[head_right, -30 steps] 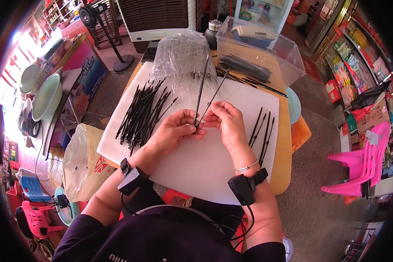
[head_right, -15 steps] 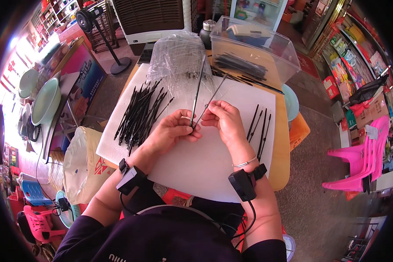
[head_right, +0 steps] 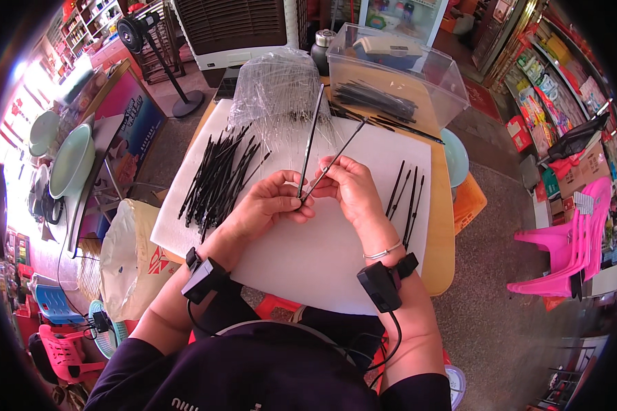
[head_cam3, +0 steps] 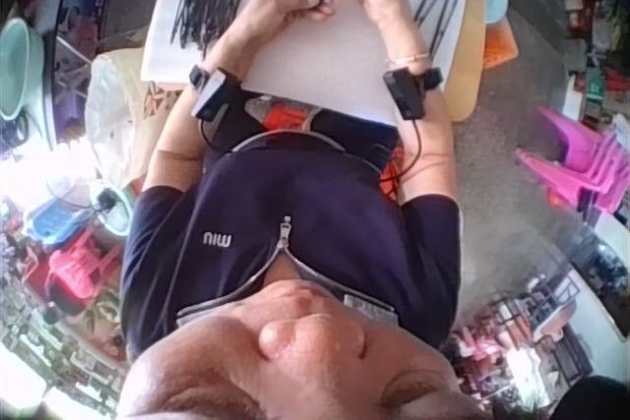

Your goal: Bundling black plastic zip ties on a white tabletop surface.

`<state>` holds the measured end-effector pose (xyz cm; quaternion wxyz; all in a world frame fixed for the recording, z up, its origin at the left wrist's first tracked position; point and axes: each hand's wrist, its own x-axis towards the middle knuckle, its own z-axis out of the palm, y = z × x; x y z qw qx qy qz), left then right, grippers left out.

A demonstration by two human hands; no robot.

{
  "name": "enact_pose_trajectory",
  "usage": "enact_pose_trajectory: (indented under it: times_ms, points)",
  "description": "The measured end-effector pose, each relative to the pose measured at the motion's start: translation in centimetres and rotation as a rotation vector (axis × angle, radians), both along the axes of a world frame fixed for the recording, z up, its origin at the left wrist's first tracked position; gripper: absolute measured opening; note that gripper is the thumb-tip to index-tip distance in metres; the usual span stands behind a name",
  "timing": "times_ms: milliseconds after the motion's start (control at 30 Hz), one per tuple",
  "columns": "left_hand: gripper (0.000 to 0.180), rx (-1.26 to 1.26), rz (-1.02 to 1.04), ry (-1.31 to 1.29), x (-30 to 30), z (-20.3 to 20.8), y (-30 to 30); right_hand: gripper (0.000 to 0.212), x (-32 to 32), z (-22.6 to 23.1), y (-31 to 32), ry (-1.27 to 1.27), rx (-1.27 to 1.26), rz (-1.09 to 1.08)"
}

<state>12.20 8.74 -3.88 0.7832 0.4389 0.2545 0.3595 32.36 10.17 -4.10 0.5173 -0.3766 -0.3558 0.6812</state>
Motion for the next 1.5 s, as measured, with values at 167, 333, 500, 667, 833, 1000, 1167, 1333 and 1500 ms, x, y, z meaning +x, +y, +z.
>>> enact_pose_trajectory:
  times_ms: [167, 333, 500, 667, 833, 1000, 1167, 1333, 1500]
  points:
    - [0.029, 0.001, -0.006, -0.004, -0.1, 0.1, -0.1, 0.015, 0.2, 0.1, 0.0, 0.041, -0.034, 0.05]
    - [0.029, 0.01, -0.016, 0.004, -0.1, 0.1, -0.1, 0.015, 0.2, -0.1, 0.1, 0.038, -0.032, 0.047]
    - [0.031, 0.035, -0.034, 0.03, -0.1, 0.3, -0.2, 0.016, 0.2, -0.1, 0.1, 0.007, -0.037, 0.022]
    - [0.03, 0.039, -0.046, 0.028, -0.2, 0.3, -0.2, 0.016, 0.2, -0.2, 0.3, -0.023, -0.039, 0.027]
    - [0.021, 0.09, -0.019, 0.1, 0.3, 1.0, -0.5, 0.015, -0.3, 0.2, 0.0, -0.07, 0.031, -0.005]
    - [0.013, 0.126, 0.109, 0.216, 0.3, 0.7, -0.5, 0.017, -0.4, 1.1, -0.5, -0.075, 0.102, 0.022]
    - [0.011, 0.168, 0.333, 0.175, 0.0, -0.2, -0.3, 0.042, -0.1, 3.2, -1.4, -0.181, 0.227, 0.244]
    - [0.01, 0.152, 0.446, 0.152, 0.1, 0.3, -0.4, 0.059, -0.9, 3.9, -2.5, -0.29, 0.304, 0.358]
    - [0.008, 0.255, 0.298, 0.218, 0.0, 0.7, -0.5, 0.026, -0.7, 3.0, -1.7, -0.122, 0.142, 0.328]
